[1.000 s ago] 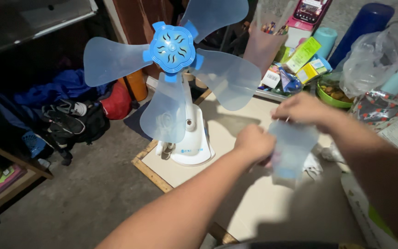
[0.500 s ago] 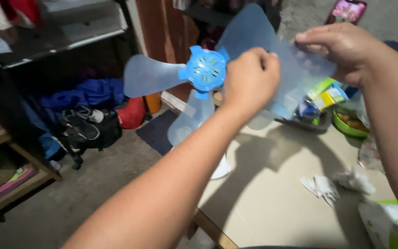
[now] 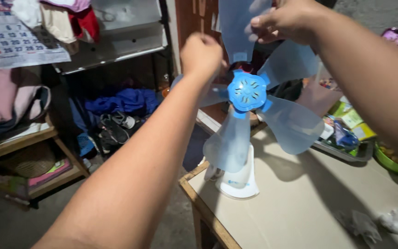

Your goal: The person wipes a translucent blue fan blade with a white cloth, then attaches the blade to a blue fan hub. They repeat this process for additional blades, securing each one to the hub. Finally, the person wipes the fan hub and blades with a fresh cloth.

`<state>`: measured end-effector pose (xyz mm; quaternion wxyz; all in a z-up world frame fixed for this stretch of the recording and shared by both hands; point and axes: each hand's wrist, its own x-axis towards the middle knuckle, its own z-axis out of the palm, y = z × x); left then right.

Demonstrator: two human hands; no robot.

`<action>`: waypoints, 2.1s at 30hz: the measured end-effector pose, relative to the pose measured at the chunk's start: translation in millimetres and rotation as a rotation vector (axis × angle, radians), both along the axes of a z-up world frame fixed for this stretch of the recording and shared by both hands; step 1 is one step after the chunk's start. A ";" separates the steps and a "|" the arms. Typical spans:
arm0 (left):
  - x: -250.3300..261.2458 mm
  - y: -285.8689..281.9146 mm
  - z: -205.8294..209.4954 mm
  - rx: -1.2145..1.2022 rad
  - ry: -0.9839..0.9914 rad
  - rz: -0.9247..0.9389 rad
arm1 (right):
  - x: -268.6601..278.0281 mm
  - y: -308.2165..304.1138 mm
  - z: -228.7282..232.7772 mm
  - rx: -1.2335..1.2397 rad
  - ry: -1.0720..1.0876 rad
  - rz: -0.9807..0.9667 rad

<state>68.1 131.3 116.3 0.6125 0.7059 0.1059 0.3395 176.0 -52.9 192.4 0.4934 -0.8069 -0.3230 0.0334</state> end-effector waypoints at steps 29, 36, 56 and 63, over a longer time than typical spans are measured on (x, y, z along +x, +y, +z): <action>-57.8 -41.7 -28.8 0.626 0.463 -0.043 | 23.7 46.1 -9.3 -0.475 0.077 -0.128; -48.2 -41.4 -34.1 0.590 0.505 -0.073 | 24.7 56.0 -4.7 -0.597 0.048 -0.122; -42.5 -34.2 -29.4 0.577 0.510 -0.097 | 55.3 34.1 -16.4 -0.535 -0.114 0.041; -45.3 -33.5 -26.0 0.594 0.504 -0.096 | 56.0 35.2 -16.6 -0.547 -0.101 0.032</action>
